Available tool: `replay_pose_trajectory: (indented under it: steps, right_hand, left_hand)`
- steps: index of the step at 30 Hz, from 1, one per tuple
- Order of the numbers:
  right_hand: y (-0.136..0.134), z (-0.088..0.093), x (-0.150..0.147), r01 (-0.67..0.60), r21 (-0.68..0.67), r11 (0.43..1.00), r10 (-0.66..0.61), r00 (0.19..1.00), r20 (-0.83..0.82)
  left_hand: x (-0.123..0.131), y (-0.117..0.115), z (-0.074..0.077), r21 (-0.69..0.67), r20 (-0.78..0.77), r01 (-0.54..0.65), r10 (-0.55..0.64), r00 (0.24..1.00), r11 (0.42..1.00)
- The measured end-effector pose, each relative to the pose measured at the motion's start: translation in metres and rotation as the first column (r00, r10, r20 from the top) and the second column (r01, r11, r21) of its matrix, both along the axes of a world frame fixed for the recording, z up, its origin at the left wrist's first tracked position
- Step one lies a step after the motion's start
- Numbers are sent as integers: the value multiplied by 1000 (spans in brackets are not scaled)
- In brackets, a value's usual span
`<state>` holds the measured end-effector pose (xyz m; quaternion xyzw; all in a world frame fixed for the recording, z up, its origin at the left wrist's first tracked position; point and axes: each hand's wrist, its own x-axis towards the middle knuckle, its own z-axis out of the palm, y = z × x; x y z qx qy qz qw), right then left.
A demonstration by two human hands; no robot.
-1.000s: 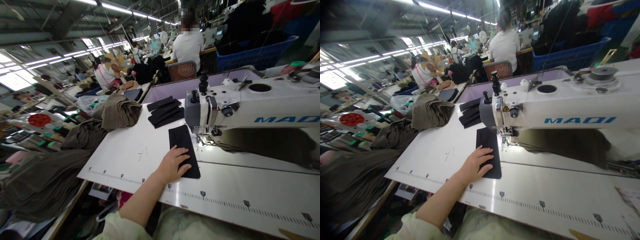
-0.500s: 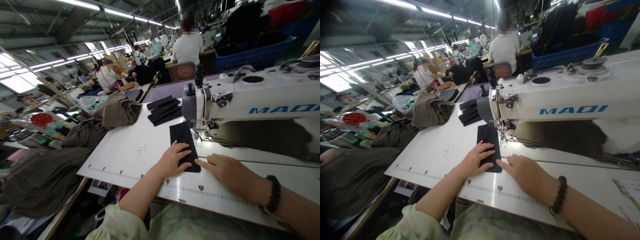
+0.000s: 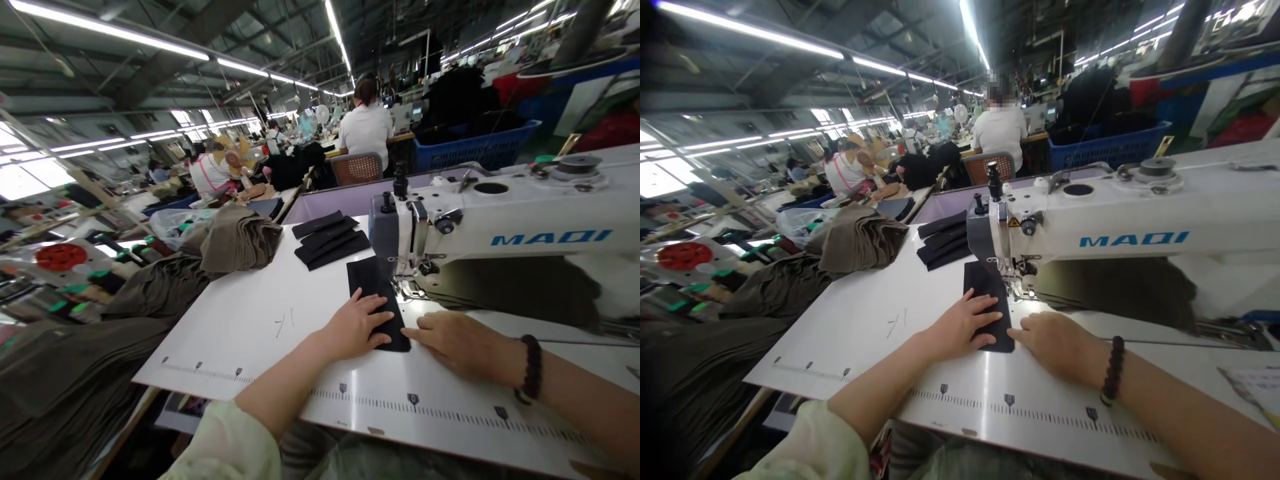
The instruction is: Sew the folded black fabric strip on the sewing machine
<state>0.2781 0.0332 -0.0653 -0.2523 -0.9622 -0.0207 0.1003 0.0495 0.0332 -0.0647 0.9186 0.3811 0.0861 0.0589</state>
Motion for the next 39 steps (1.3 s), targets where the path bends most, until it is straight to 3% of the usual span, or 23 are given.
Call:
replay_pose_trajectory:
  steps: [5,11,18,39]
  right_hand:
    - [18,-5,-4,25,15,1000,-25,999,-48]
    - [23,-18,-2,68,36,997,-63,989,-131]
    - [20,-23,0,76,20,997,-71,982,-173]
    - [22,-26,-3,113,30,993,-105,974,-201]
  left_hand:
    - [-1,28,3,-25,-57,54,-55,997,998]
    - [-1,46,-2,-52,-22,105,-106,994,993]
    - [0,52,1,-66,-33,168,-171,985,984]
    - [-2,58,-4,-59,50,155,-153,987,986]
